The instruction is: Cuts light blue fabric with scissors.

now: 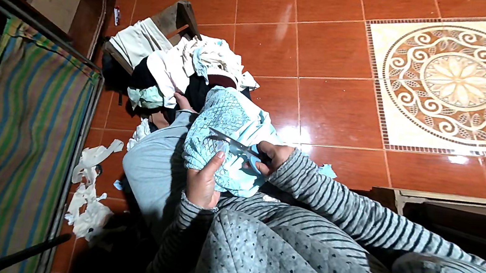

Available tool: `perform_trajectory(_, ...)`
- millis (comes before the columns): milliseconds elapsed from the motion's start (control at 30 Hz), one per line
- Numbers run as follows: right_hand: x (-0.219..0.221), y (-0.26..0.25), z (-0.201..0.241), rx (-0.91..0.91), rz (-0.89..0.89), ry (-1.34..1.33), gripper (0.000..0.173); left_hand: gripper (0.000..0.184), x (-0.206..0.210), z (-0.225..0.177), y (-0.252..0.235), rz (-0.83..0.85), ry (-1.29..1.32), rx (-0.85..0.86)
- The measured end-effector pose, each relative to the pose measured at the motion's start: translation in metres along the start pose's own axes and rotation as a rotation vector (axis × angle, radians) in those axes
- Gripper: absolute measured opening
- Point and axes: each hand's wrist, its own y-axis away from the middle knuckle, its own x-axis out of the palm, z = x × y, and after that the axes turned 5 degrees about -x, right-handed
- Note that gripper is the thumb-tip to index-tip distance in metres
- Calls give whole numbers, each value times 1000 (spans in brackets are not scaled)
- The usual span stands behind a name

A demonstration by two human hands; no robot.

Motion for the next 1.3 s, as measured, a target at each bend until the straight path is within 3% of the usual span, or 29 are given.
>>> perform_trajectory(100,12,-1,-22,-70,-188,-97,44,25,-6,-3,-7,61,110,-183)
perform_trajectory(167,25,-5,-42,-175,-377,-119,46,36,-14,-1,-16,119,154,-304)
perform_trajectory(200,24,-4,-44,-189,-376,-128,49,42,-18,2,-20,147,157,-343)
perform_trajectory(233,17,-2,-41,-167,-311,-126,50,46,-21,6,-23,167,147,-371)
perform_trajectory(300,-1,3,-28,-102,-117,-117,52,37,-23,12,-24,115,116,-386)
perform_trajectory(367,2,3,-32,-191,-117,-64,51,21,-20,17,-24,21,91,-329)
perform_trajectory(467,13,1,-45,-385,-165,55,53,17,-18,13,-23,-52,108,-231)
perform_trajectory(533,19,1,-46,-442,-171,96,55,18,-14,2,-21,-58,152,-245)
perform_trajectory(633,18,0,-39,-464,-78,113,45,37,-23,3,-28,40,250,-277)
perform_trajectory(733,9,-2,-30,-417,70,117,34,54,-35,12,-36,214,286,-295)
perform_trajectory(833,-2,-4,-23,-281,281,97,33,39,-37,8,-30,282,285,-194)
perform_trajectory(967,-9,-5,-17,-192,424,115,33,34,-32,-11,-24,277,265,24)
perform_trajectory(1100,-24,-3,17,5,537,115,38,38,-29,-14,-18,264,290,114)
perform_trajectory(1200,-23,-6,4,-48,582,152,32,24,-28,-9,-15,240,308,158)
perform_trajectory(1300,-21,-12,-7,-84,660,171,32,26,-23,-8,-11,129,255,168)
